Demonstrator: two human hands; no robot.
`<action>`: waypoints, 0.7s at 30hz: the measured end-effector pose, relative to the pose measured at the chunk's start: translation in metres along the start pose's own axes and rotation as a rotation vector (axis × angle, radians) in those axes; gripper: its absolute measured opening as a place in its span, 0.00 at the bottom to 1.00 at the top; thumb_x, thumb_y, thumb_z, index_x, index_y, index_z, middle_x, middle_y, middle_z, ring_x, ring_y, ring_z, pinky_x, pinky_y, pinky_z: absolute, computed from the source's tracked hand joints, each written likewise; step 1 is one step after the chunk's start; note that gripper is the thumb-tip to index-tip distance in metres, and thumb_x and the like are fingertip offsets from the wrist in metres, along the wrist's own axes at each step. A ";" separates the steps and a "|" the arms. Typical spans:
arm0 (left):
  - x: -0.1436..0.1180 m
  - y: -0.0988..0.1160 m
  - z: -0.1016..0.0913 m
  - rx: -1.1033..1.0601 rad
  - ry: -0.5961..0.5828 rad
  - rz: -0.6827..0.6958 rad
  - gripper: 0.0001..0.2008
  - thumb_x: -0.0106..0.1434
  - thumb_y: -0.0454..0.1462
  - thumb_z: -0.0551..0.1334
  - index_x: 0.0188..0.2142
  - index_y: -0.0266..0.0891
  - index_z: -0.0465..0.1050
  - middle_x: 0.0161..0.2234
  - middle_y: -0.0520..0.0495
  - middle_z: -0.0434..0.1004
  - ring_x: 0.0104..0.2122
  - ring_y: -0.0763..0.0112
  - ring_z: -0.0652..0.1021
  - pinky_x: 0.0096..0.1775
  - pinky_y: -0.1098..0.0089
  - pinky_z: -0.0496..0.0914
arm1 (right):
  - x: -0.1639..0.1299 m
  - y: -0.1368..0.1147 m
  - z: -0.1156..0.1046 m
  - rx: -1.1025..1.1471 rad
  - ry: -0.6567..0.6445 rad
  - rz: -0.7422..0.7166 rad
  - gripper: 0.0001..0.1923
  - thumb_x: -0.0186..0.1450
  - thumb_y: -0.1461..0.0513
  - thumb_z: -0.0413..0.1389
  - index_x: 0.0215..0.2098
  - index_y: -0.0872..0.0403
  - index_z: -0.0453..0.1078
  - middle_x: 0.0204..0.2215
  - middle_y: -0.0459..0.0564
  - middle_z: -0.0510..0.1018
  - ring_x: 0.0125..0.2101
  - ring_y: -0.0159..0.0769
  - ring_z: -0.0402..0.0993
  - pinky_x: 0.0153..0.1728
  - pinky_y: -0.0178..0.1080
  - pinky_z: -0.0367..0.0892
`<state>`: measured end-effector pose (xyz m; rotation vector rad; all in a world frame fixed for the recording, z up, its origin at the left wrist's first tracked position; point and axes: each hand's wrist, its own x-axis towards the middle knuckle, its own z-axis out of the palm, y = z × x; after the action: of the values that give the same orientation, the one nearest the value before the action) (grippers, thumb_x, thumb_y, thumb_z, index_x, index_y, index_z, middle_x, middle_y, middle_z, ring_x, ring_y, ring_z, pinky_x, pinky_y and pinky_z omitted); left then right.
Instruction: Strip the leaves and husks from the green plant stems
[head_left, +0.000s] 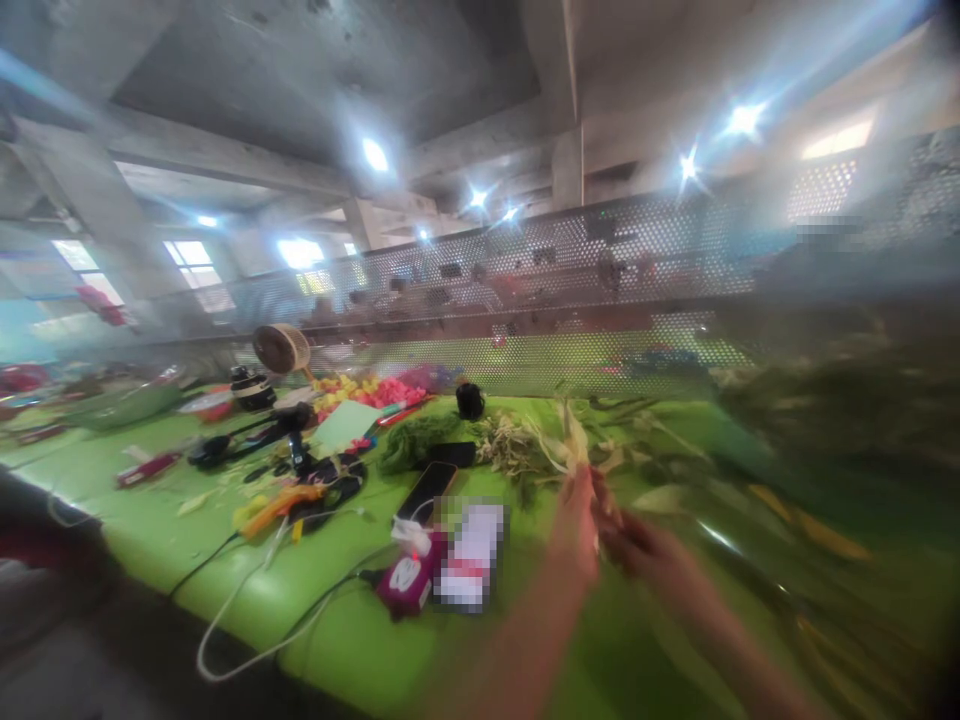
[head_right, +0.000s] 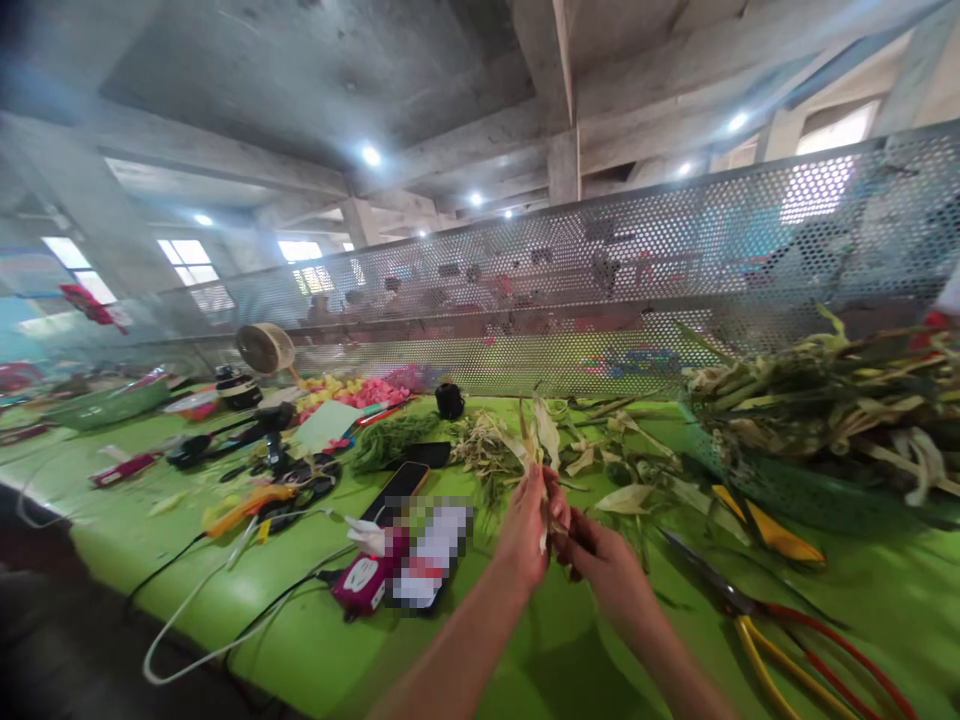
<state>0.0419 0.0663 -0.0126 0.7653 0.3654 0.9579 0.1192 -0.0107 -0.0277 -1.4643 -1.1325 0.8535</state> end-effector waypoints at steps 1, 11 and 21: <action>0.001 0.001 -0.001 -0.012 0.003 -0.009 0.24 0.55 0.56 0.63 0.34 0.38 0.65 0.17 0.59 0.59 0.16 0.80 0.63 0.20 0.76 0.56 | -0.001 -0.001 0.000 -0.008 -0.013 -0.019 0.21 0.57 0.45 0.55 0.29 0.54 0.71 0.22 0.45 0.73 0.23 0.33 0.66 0.24 0.35 0.62; 0.004 0.006 -0.009 -0.060 0.059 -0.081 0.26 0.51 0.56 0.67 0.35 0.37 0.66 0.19 0.60 0.56 0.16 0.84 0.61 0.20 0.79 0.55 | -0.003 0.006 0.000 -0.333 0.044 -0.206 0.13 0.59 0.52 0.57 0.34 0.52 0.73 0.26 0.45 0.78 0.28 0.36 0.71 0.29 0.34 0.62; 0.004 0.004 -0.009 -0.021 0.017 -0.059 0.24 0.53 0.55 0.66 0.34 0.38 0.65 0.18 0.61 0.55 0.15 0.84 0.59 0.21 0.78 0.54 | -0.002 0.009 -0.001 -0.346 0.040 -0.243 0.14 0.58 0.51 0.59 0.35 0.52 0.73 0.26 0.45 0.78 0.26 0.36 0.70 0.27 0.33 0.61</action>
<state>0.0359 0.0751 -0.0156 0.7245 0.3900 0.9122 0.1211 -0.0129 -0.0363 -1.5707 -1.4455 0.4722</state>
